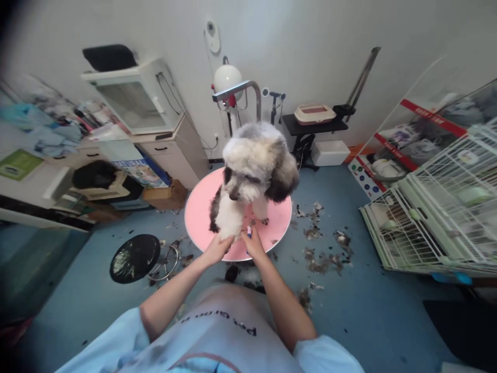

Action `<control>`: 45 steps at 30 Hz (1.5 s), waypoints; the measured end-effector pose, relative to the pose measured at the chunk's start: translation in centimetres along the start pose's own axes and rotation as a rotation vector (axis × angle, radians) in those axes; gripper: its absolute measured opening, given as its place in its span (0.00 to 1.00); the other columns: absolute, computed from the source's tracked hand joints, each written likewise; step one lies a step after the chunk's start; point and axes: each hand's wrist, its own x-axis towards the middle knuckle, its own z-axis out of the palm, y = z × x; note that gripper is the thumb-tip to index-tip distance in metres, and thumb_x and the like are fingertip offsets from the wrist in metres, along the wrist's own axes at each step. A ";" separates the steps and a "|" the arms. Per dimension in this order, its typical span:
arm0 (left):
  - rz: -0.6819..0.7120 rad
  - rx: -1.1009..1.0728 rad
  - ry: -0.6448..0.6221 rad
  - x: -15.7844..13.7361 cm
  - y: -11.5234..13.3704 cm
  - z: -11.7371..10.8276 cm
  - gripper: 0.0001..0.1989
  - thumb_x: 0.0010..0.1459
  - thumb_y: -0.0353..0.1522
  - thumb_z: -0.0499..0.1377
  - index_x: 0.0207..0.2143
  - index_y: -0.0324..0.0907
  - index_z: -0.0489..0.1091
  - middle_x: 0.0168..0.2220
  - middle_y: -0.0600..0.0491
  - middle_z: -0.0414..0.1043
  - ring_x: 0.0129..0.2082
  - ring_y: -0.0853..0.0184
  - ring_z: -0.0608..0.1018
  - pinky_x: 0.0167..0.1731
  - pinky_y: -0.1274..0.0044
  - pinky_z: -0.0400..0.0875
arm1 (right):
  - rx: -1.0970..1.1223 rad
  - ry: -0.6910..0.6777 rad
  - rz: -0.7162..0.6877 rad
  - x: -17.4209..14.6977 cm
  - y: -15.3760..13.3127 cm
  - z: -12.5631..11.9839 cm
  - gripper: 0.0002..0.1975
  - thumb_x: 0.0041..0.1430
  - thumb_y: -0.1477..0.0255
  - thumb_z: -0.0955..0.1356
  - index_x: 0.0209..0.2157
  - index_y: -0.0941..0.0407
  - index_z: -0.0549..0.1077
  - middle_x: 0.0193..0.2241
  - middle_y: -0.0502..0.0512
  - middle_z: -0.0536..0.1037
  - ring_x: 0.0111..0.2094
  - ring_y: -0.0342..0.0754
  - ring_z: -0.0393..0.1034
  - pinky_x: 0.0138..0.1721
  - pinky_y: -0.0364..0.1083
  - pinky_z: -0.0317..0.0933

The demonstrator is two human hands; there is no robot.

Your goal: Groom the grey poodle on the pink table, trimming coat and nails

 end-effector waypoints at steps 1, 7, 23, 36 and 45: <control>-0.032 0.004 0.006 -0.2 -0.1 -0.1 0.18 0.61 0.43 0.50 0.35 0.36 0.66 0.17 0.60 0.59 0.16 0.74 0.61 0.18 0.82 0.56 | 0.007 0.017 0.009 -1.1 0.4 -0.1 0.16 0.51 0.61 0.65 0.38 0.55 0.64 0.28 0.48 0.70 0.28 0.44 0.64 0.31 0.44 0.61; -0.067 0.089 0.023 -0.9 -0.4 0.1 0.26 0.65 0.42 0.39 0.23 0.37 0.64 0.18 0.55 0.63 0.19 0.72 0.65 0.21 0.80 0.57 | -0.095 0.101 -0.098 -5.3 -0.4 1.8 0.14 0.49 0.67 0.68 0.38 0.55 0.64 0.29 0.48 0.70 0.29 0.44 0.65 0.34 0.44 0.62; -0.109 -0.180 -0.109 -1.5 0.2 -1.0 0.29 0.56 0.56 0.47 0.30 0.37 0.64 0.16 0.59 0.57 0.14 0.75 0.59 0.15 0.81 0.52 | -0.066 0.051 -0.172 -4.3 -2.3 3.1 0.11 0.50 0.68 0.68 0.35 0.55 0.64 0.29 0.48 0.69 0.29 0.44 0.63 0.33 0.44 0.61; -0.180 -0.207 -0.077 -1.2 -0.1 -1.0 0.23 0.57 0.51 0.48 0.27 0.39 0.62 0.15 0.60 0.57 0.12 0.76 0.58 0.14 0.81 0.52 | -0.006 0.101 -0.095 -3.9 -2.1 3.6 0.11 0.46 0.72 0.66 0.35 0.56 0.66 0.28 0.47 0.70 0.28 0.43 0.63 0.32 0.43 0.62; -0.186 -0.208 -0.050 -1.1 1.0 -1.1 0.21 0.59 0.48 0.46 0.28 0.39 0.62 0.16 0.60 0.58 0.14 0.75 0.59 0.15 0.81 0.53 | -0.439 0.206 -0.325 -4.7 -0.4 2.3 0.14 0.52 0.71 0.66 0.42 0.56 0.67 0.31 0.51 0.72 0.31 0.46 0.66 0.34 0.46 0.63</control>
